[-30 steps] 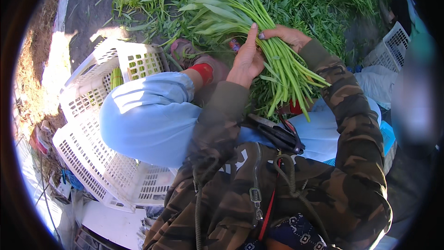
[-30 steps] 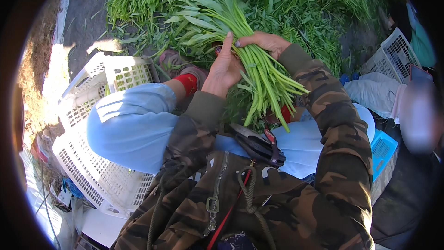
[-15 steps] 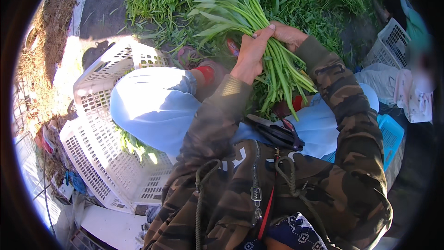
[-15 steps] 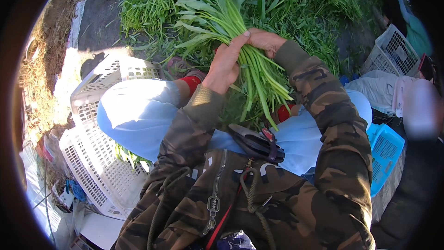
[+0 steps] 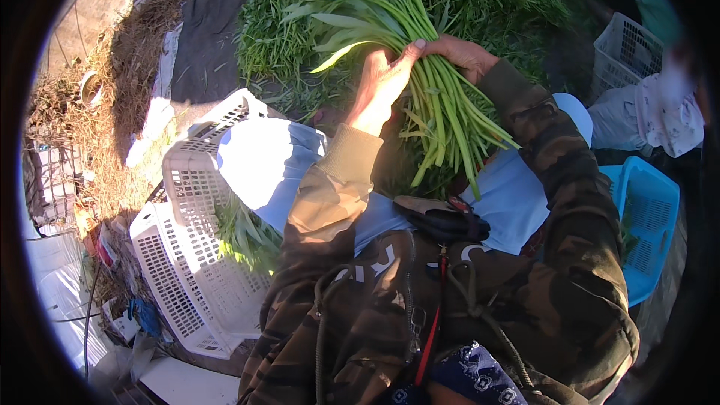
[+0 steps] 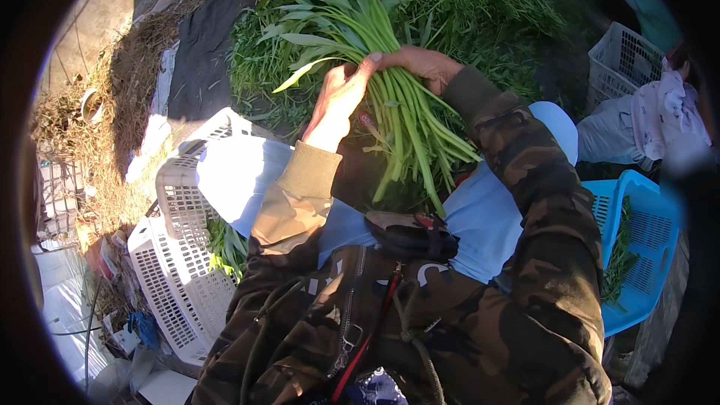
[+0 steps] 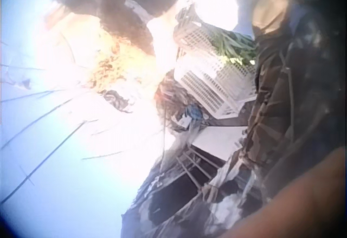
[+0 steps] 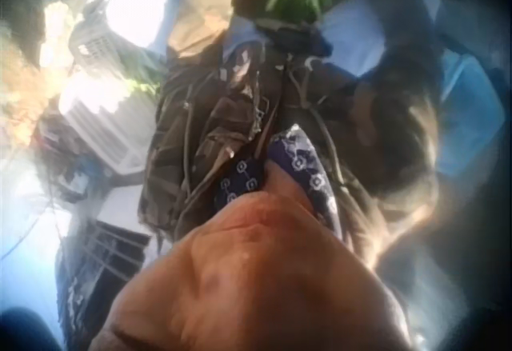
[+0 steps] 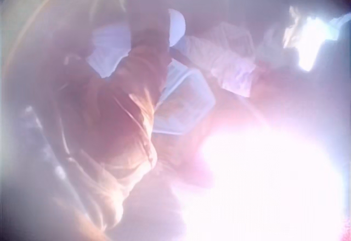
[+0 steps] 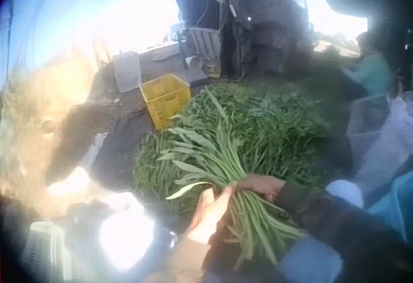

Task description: The person gathers green leafy vegetables, aligns them into bunches, and secures them with rubber bands. The person places the finished bundles into a white plastic crate.

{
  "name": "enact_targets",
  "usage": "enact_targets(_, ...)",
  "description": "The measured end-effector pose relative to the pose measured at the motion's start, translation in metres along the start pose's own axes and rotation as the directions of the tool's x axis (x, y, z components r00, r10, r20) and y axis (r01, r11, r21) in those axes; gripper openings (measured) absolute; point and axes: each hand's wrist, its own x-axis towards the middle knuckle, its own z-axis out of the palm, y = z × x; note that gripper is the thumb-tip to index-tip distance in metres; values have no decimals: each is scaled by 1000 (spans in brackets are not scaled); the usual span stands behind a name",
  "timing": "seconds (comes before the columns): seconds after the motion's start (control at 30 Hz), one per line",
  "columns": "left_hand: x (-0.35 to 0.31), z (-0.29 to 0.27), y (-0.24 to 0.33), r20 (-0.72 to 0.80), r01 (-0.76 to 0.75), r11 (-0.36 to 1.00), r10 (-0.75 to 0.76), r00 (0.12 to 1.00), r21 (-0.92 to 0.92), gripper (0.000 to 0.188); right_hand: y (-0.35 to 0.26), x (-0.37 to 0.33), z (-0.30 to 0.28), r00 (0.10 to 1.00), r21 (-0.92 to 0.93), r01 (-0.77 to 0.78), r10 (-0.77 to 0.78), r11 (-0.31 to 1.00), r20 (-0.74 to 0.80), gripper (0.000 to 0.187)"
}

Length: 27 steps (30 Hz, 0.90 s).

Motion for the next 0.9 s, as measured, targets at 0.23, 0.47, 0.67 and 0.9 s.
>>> enact_targets(0.23,8,15,-46,424,367,628,-65,903,-686,92,8,-13,5,999,142,-26,23,990,23,32)
enact_targets(0.47,18,14,-132,433,522,335,-306,848,-785,82,58,27,-10,971,18,-235,236,972,-46,35)
enact_targets(0.67,27,8,-158,319,431,321,-347,882,-843,72,70,57,-5,952,-180,-300,283,937,-115,50)
enact_targets(0.9,43,7,-157,256,329,213,-311,916,-920,63,64,84,-14,980,-703,-191,176,685,-95,78)
